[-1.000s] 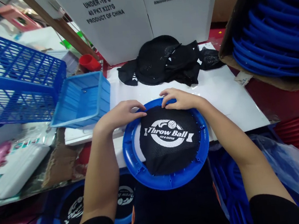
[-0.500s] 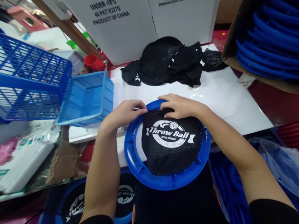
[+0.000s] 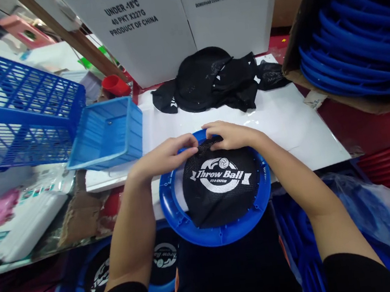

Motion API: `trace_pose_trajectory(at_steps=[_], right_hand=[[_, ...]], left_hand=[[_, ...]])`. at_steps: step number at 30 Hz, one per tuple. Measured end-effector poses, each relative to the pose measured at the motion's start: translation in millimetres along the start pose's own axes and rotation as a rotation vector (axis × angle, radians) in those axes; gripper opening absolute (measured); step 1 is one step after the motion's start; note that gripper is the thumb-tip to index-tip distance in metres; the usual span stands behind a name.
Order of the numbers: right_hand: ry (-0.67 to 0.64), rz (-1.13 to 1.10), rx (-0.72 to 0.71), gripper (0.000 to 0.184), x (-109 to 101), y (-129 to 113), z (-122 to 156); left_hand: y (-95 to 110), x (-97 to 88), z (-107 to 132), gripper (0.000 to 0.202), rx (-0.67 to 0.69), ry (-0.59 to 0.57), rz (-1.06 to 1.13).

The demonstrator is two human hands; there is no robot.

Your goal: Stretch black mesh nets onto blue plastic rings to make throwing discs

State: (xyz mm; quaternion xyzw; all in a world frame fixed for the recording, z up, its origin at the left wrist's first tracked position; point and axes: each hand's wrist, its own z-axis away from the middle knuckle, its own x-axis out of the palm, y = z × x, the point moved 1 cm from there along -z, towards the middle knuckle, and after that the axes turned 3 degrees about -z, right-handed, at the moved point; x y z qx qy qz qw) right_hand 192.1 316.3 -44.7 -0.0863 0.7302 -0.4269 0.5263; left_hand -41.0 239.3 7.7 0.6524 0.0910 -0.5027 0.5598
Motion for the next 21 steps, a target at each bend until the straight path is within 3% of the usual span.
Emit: trace_pose_trajectory(at_steps=[3, 10, 18, 21], right_hand=[[0.059, -0.042, -0.015, 0.005, -2, 4, -2], [0.102, -0.044, -0.08, 0.006, -6, 11, -3], [0.073, 0.096, -0.029, 0.012, -20, 2, 10], [0.062, 0.111, -0.01, 0.012, -23, 0, 16]], left_hand=[[4, 15.9, -7, 0.02, -0.039, -0.05, 0.11], [4, 44.5, -19, 0.054, -0.204, 0.024, 0.109], [-4, 32.0, -21, 0.041, -0.131, 0.157, 0.064], [-10, 28.2, -22, 0.033, -0.078, 0.133, 0.064]])
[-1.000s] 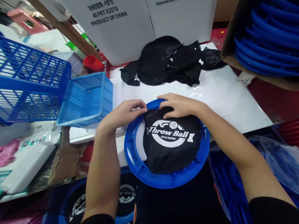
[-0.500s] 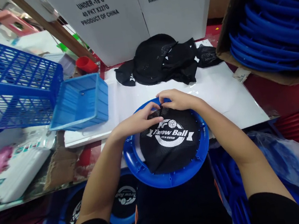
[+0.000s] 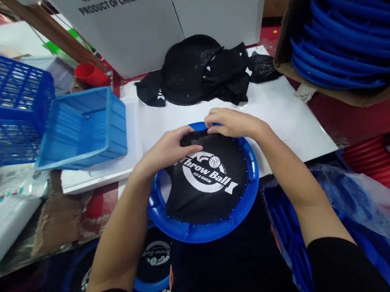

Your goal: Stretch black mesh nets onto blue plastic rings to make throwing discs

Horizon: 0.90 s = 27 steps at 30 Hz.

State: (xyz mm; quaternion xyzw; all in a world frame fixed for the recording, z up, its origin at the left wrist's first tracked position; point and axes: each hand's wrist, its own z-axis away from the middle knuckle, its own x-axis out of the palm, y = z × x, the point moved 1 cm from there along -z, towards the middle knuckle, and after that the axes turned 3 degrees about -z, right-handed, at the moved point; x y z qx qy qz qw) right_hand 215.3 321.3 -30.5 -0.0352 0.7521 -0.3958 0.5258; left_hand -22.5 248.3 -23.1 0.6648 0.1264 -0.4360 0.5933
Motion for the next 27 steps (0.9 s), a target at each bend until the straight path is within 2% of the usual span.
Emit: trace_pose_trajectory(at_steps=[3, 5, 8, 10, 15, 19, 22, 27], right_hand=[[-0.007, -0.038, -0.016, 0.011, 1, 0, 0], [0.021, -0.075, -0.05, 0.011, 4, -1, -1], [0.082, -0.127, -0.114, 0.012, 7, -3, -6], [0.104, -0.158, -0.123, 0.012, 9, -5, -8], [0.16, -0.225, -0.056, 0.012, 9, -1, -11], [0.083, -0.364, 0.044, 0.013, 6, 5, -11], [0.045, -0.457, 0.087, 0.014, 3, 9, -10], [0.098, -0.537, 0.109, 0.014, 1, 11, -8]], left_hand=[[-3, -0.2, 0, 0.03, 0.031, -0.08, -0.048], [-2, 1.4, -1, 0.036, 0.038, -0.092, -0.053], [3, 5.7, -2, 0.045, 0.063, -0.027, 0.02], [6, 9.1, -5, 0.041, 0.058, 0.027, 0.042], [8, 13.0, -7, 0.021, 0.008, 0.102, -0.016], [8, 12.4, -5, 0.026, -0.01, 0.146, -0.222], [9, 13.3, -5, 0.03, -0.029, 0.102, -0.364], [11, 14.2, -6, 0.029, -0.012, 0.117, -0.364]])
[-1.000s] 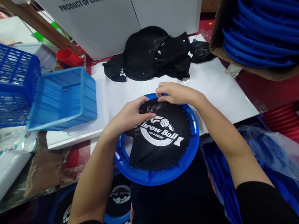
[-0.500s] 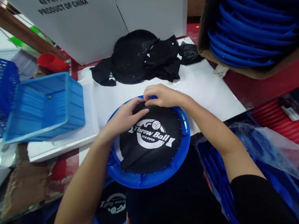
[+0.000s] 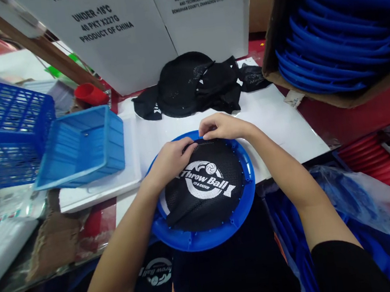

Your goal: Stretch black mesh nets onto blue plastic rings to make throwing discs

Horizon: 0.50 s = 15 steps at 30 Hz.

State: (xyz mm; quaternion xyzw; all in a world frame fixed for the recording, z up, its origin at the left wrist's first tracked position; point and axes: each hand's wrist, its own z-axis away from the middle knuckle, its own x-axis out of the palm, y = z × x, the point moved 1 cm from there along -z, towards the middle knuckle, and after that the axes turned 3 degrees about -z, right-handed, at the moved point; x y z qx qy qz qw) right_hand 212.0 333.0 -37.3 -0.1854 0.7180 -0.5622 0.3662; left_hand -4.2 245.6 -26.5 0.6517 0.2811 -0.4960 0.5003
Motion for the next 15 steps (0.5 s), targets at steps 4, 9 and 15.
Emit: trace_pose_trajectory(at_steps=[4, 9, 15], right_hand=[[0.108, 0.059, -0.018, 0.008, 1, 0, 0], [0.142, 0.145, -0.054, 0.008, 8, 5, -2], [0.155, 0.131, -0.074, 0.009, 9, 15, -7]], left_hand=[[0, 0.2, 1, 0.028, 0.035, 0.076, 0.045], [-4, 3.2, 3, 0.039, 0.145, 0.048, -0.055], [-8, 8.8, 1, 0.051, 0.188, -0.028, -0.224]])
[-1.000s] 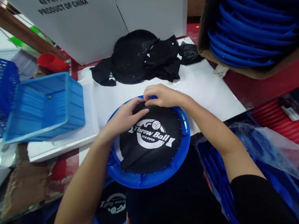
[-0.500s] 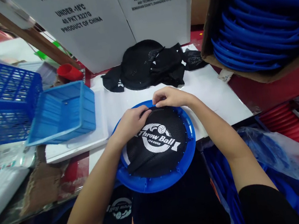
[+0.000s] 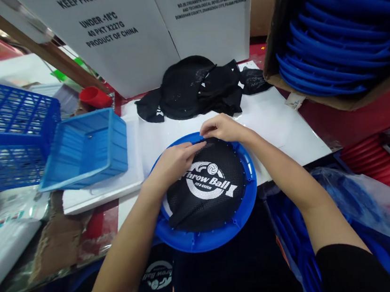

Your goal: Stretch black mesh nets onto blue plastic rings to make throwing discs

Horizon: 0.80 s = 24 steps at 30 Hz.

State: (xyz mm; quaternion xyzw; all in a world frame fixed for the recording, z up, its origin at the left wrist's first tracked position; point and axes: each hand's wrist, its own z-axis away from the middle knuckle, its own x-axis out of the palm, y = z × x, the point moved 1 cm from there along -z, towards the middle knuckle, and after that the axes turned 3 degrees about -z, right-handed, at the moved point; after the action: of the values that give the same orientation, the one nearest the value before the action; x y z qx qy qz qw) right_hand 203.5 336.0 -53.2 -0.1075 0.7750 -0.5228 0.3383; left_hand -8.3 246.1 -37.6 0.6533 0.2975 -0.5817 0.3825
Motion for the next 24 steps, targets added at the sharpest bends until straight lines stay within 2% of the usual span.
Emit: trace_pose_trajectory(at_steps=[5, 9, 12, 19, 24], right_hand=[[-0.003, -0.119, 0.009, 0.008, -4, 3, -1], [-0.001, -0.184, 0.032, 0.011, -5, 1, -1], [0.005, -0.144, 0.025, 0.011, -3, 1, 0], [0.004, 0.051, -0.091, 0.015, 0, 1, 0], [-0.008, 0.048, -0.126, 0.017, 1, 3, -1]], left_hand=[[5, -5.8, -1, 0.059, -0.007, -0.094, -0.082], [9, -11.9, 0, 0.061, -0.014, -0.123, -0.099], [11, -13.2, 0, 0.062, -0.019, -0.13, -0.1], [10, -10.9, 0, 0.06, -0.014, -0.121, -0.065], [11, -12.1, -1, 0.06, -0.042, -0.147, -0.059]])
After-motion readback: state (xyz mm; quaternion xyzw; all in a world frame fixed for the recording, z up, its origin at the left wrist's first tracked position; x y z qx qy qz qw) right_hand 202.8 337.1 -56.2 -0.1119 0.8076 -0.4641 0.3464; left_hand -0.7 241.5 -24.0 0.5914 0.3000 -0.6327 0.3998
